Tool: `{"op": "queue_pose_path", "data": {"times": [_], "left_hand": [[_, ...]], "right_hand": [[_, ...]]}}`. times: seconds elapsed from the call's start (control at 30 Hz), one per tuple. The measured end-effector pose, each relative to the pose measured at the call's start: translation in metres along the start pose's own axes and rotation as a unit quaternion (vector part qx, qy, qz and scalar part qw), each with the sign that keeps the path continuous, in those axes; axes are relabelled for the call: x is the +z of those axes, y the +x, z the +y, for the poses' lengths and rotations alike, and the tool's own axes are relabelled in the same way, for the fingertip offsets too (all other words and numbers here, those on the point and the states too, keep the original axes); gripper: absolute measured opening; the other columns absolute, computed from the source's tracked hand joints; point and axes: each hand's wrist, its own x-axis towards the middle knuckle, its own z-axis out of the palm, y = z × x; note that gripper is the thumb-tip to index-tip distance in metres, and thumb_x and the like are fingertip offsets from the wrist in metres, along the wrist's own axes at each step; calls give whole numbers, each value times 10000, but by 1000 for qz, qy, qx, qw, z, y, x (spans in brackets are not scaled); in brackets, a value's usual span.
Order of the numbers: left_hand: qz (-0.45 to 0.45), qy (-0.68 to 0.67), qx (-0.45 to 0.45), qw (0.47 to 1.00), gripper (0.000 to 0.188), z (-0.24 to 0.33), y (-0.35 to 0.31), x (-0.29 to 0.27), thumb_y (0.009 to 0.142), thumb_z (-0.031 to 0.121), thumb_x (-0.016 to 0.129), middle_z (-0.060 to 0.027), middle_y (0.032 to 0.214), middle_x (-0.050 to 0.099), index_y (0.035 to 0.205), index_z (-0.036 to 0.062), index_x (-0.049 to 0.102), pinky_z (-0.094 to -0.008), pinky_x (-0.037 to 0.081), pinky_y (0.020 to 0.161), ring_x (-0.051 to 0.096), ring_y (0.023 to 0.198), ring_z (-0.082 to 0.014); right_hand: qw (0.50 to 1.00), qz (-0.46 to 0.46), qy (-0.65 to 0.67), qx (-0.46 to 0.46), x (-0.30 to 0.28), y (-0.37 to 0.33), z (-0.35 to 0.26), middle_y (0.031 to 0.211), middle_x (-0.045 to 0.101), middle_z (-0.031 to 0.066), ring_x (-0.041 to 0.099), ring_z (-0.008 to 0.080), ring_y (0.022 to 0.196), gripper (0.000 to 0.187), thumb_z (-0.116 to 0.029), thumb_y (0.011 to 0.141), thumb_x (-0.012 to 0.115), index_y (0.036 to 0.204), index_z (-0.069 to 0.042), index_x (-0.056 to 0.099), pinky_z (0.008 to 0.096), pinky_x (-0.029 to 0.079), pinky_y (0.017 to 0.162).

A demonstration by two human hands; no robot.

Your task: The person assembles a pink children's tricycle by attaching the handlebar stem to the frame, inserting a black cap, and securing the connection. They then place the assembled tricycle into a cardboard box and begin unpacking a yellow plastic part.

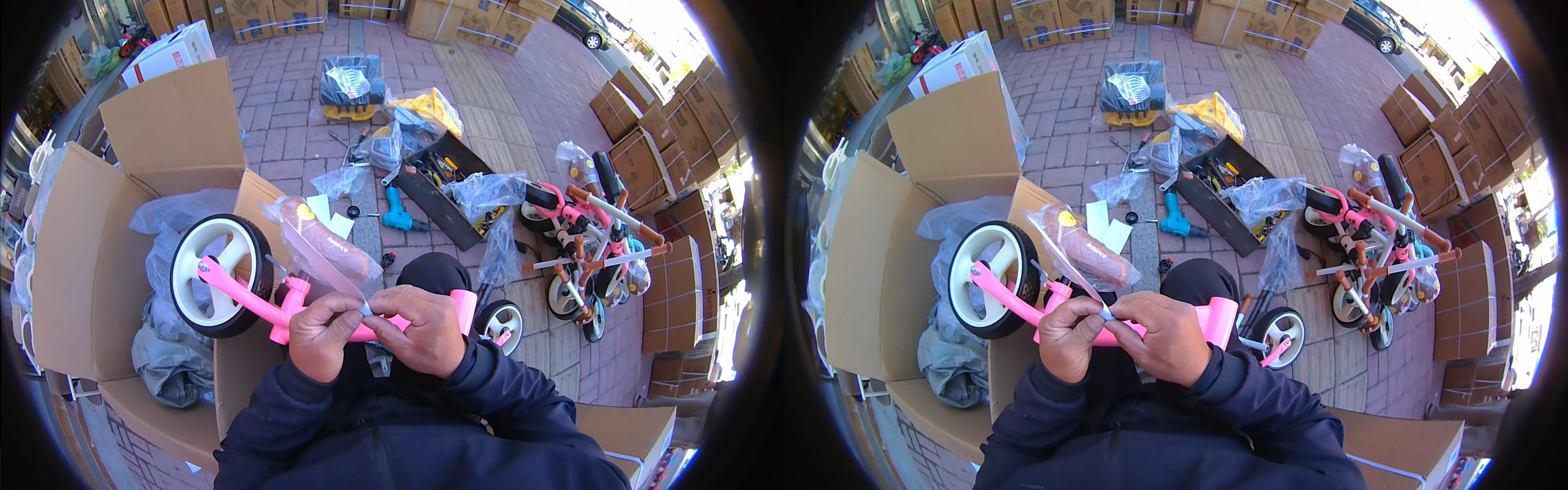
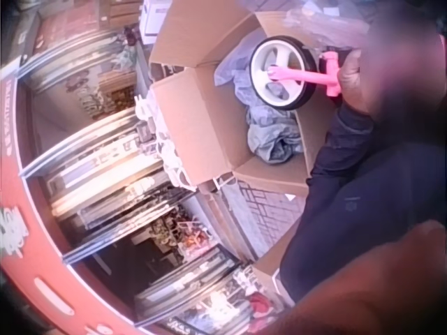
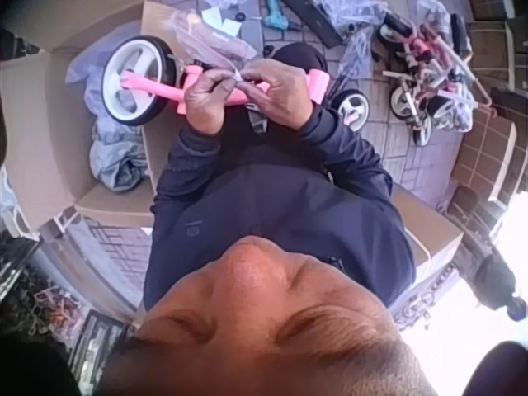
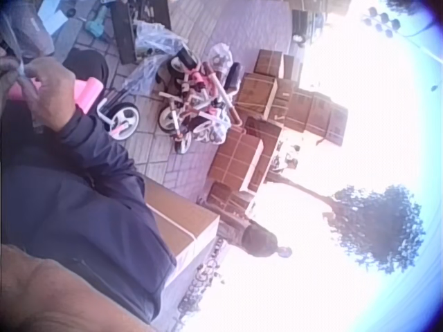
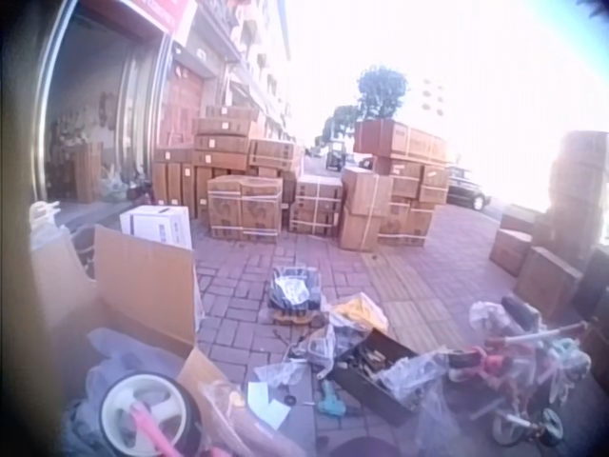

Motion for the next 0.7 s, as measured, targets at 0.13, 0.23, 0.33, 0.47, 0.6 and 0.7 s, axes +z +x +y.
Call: {"op": "queue_pose_path", "data": {"times": [0.13,0.23,0.33,0.47,0.6,0.7], "left_hand": [[-8,12,-4,1000,95,4,0,2,954,14,688,-77,971,698,1033,-36,677,-275,510,843,634,902,-137],[-16,-12,-9,1000,87,5,1,4,959,18,684,-79,966,697,1027,-34,672,-278,514,847,638,899,-139],[-26,-19,-9,999,77,4,2,4,970,11,667,-79,962,699,1033,-33,669,-278,524,842,650,898,-140],[-32,-11,-17,999,65,-1,0,4,991,6,636,-75,962,707,1036,-30,665,-273,536,826,663,892,-131],[-29,-91,-38,995,92,-7,-1,6,1008,44,631,-62,977,707,1061,-28,655,-269,527,835,649,890,-114],[-14,-135,-57,989,119,-9,-1,6,1020,70,624,-56,981,702,1085,-27,645,-259,513,850,638,895,-106]], "right_hand": [[1000,-13,-8,1,-2,1,1,918,745,148,736,265,826,163,-20,824,792,976,6,739,329,576,731],[1000,-23,-6,2,-6,2,1,898,739,145,732,261,804,131,-15,839,760,966,4,734,327,573,715],[1000,-26,-2,11,-6,3,1,874,728,139,725,255,775,80,-10,852,715,930,-1,721,324,566,696],[999,6,-19,38,0,1,1,859,709,143,710,302,760,73,-25,854,672,921,-9,697,367,565,704],[998,24,-25,54,2,1,2,842,700,139,710,292,755,83,-29,851,674,929,-14,698,352,562,696],[997,17,20,67,-1,3,2,833,696,134,707,283,750,86,-28,847,703,932,-10,698,339,559,691]]}}
